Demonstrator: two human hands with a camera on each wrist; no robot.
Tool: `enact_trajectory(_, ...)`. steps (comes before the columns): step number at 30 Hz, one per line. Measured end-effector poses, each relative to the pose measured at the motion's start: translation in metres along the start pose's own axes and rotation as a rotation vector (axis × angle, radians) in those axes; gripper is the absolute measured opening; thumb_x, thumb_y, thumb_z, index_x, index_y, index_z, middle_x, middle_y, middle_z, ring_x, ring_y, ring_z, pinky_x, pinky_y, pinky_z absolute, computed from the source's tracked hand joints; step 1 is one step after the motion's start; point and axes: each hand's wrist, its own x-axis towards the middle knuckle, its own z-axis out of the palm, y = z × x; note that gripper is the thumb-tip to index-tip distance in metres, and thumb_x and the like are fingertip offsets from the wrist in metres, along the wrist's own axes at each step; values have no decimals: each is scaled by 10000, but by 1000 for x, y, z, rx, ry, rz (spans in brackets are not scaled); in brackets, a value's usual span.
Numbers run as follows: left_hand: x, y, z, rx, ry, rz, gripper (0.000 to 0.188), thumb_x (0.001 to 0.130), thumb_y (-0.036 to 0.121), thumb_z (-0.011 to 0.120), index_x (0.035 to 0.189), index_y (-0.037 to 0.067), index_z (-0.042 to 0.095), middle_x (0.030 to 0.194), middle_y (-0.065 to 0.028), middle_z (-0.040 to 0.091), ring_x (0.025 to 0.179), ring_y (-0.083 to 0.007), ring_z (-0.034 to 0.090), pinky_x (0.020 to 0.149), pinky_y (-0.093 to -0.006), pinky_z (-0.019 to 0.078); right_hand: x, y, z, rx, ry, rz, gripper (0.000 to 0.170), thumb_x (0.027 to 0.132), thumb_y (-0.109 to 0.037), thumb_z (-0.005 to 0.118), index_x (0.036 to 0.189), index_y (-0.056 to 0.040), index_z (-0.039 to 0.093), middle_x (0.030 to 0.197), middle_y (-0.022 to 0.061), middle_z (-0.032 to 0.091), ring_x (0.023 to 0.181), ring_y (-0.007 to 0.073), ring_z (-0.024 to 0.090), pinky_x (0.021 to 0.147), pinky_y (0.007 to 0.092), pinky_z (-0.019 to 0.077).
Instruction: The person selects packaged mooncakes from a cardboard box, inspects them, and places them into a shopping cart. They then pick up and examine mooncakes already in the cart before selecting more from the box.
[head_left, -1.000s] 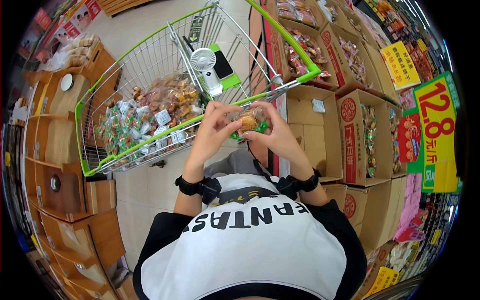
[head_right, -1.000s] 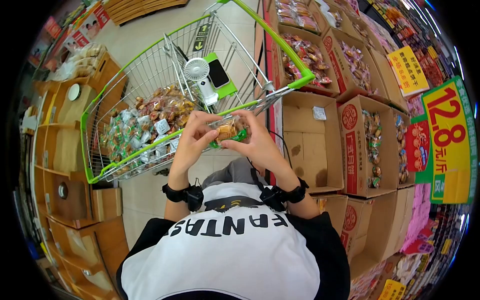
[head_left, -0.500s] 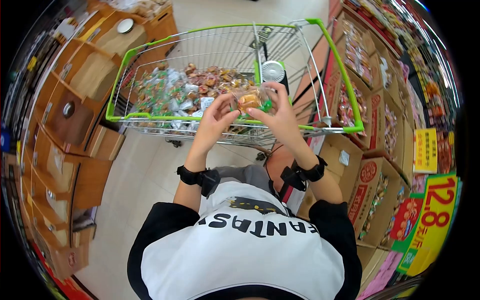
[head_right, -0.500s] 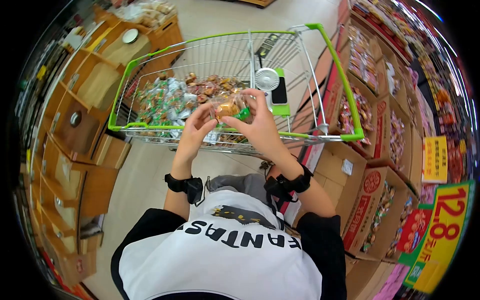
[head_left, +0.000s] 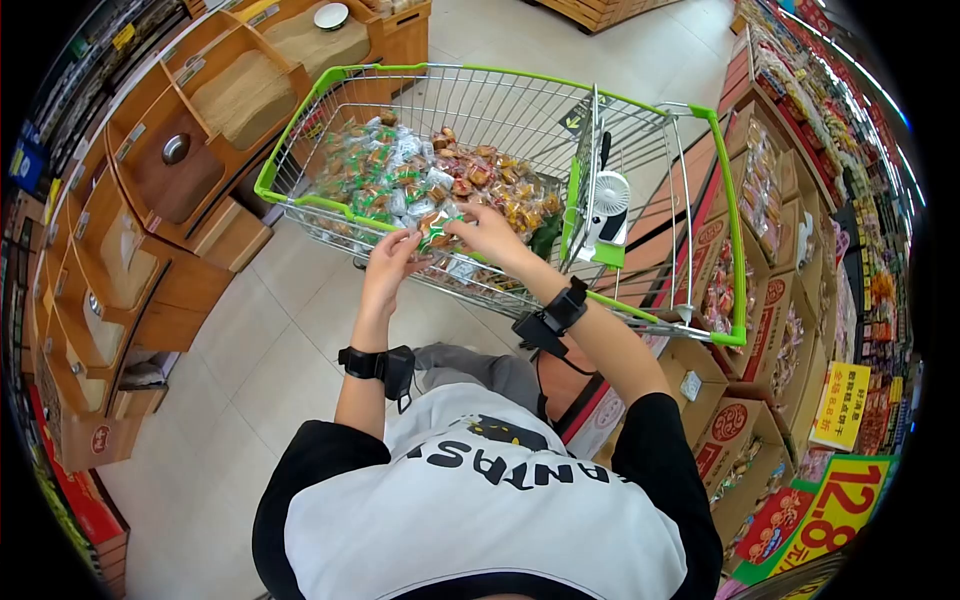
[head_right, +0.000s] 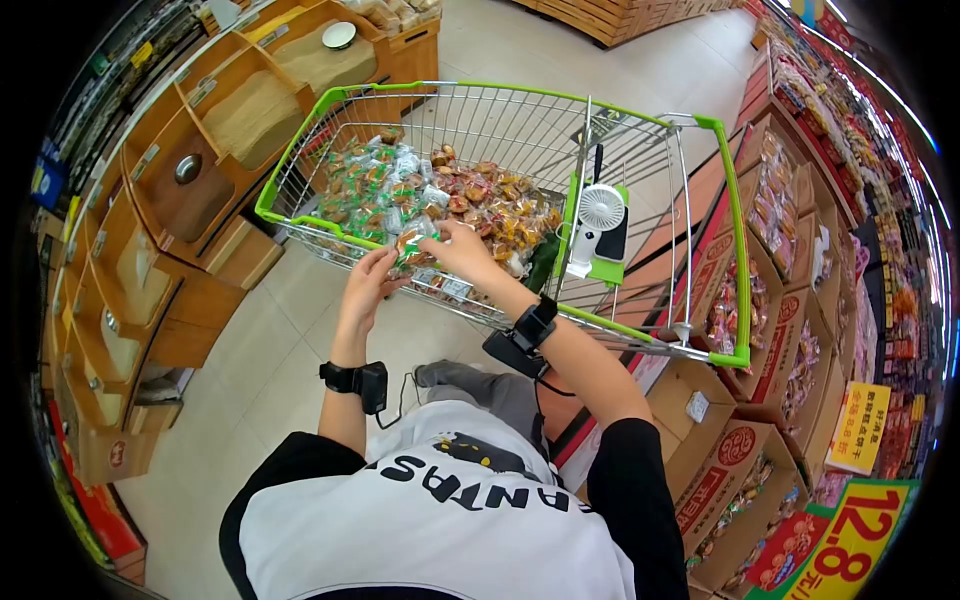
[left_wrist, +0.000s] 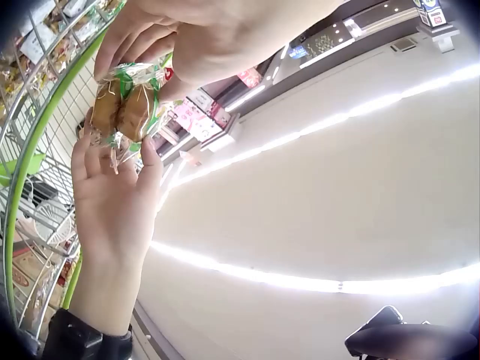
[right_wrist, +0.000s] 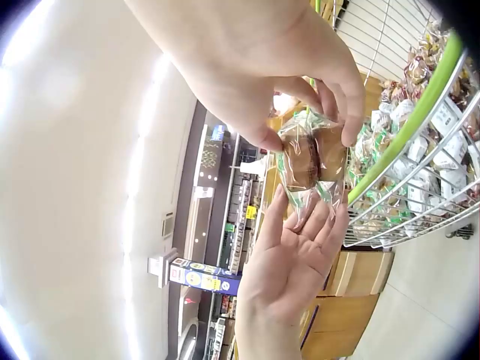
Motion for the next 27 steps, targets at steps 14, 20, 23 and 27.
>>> enact_trajectory(14,39,66,-47,-182,88,299,527,817,181,539,1205,-81,298,1111,-202,466,948,-268,533,842,-344,425,42,-75,1,548,-131,-122,672,756,-236,612,1261,9,242,1123,145,466,968,163,484,797,277,413)
enact_trajectory(20,60,53,-65,-96,192,314,474,800,101,504,1206,-64,325,1209,-198,361,1083,-232,432,857,-324,404,28,-70,-15,452,-141,-220,603,797,-204,550,1292,-47,244,1239,152,383,1046,184,468,836,293,396)
enact_trajectory(23,44,27,-56,20,189,219,329,792,90,473,1102,-20,476,1095,-119,470,937,-167,514,769,-268,431,4,-47,-12,234,-169,-188,522,802,-215,542,1256,-67,333,1206,108,431,1029,167,478,821,285,400)
enact_trajectory(27,21,8,-41,48,63,119,228,820,110,472,1015,1,518,933,-69,556,824,-161,562,718,-263,450,-21,-19,-13,237,-284,-146,391,812,-210,542,1150,-41,439,1091,83,516,970,159,516,783,280,418)
